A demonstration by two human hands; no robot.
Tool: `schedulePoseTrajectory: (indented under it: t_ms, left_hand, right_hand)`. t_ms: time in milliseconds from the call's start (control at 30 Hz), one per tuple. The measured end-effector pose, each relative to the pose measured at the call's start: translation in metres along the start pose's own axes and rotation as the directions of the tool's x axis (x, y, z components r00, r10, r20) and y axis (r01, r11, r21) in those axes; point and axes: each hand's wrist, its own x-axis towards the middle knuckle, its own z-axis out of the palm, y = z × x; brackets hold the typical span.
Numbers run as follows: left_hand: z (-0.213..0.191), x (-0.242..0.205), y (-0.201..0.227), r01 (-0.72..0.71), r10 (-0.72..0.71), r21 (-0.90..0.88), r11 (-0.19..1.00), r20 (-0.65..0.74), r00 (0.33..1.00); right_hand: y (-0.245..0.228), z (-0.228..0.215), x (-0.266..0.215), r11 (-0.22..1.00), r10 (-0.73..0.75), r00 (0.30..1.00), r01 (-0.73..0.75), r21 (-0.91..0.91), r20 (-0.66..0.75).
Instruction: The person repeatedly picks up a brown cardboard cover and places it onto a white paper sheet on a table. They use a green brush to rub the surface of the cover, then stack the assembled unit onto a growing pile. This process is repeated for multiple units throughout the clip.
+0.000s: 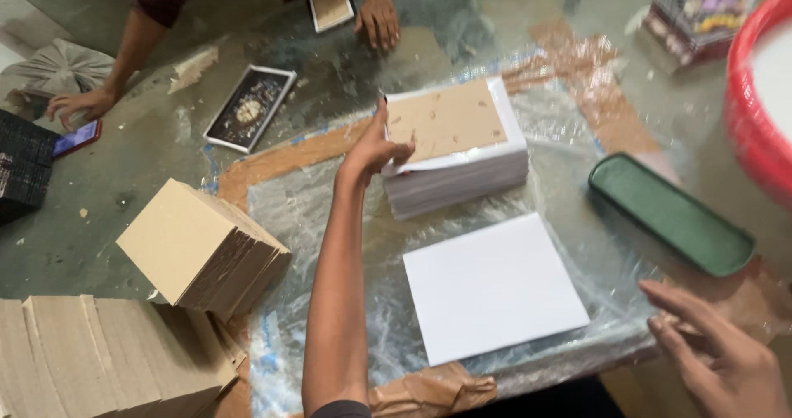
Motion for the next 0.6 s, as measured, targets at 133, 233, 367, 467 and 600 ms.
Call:
schedulePoseTrajectory:
  t_ms: [133, 233, 367, 467, 600]
  left_hand:
    - [-0.003, 0.012, -0.004, 0.036, -0.038, 0.126, 0.991, 0.010, 0.999]
    - [-0.004, 0.004, 0.015, 0.193, -0.148, 0.486, 0.852, -0.130, 0.980]
    - [0.003, -0.050, 0.054, 0.254, -0.076, 0.621, 0.742, -0.299, 0.951]
    - [0.029, -0.144, 0.061, 0.232, -0.079, 0.789, 0.569, -0.228, 0.970]
    - [0.074, -0.240, 0.054, 0.015, -0.010, 0.895, 0.446, -0.012, 1.000]
  right_hand:
    - [-0.008, -0.005, 0.008, 0.988, -0.131, 0.991, 0.132, -0.075, 0.021]
    - [-0.002, -0.005, 0.010, 0.982, -0.175, 0.985, 0.173, -0.072, -0.010]
    - [0.024, -0.010, 0.015, 0.980, -0.195, 0.980, 0.196, 0.029, -0.035]
    - [0.043, -0.019, 0.041, 0.988, -0.132, 0.990, 0.126, -0.084, -0.060]
    - [0.041, -0.021, 0.137, 0.444, -0.633, 0.767, 0.468, -0.764, 0.102]
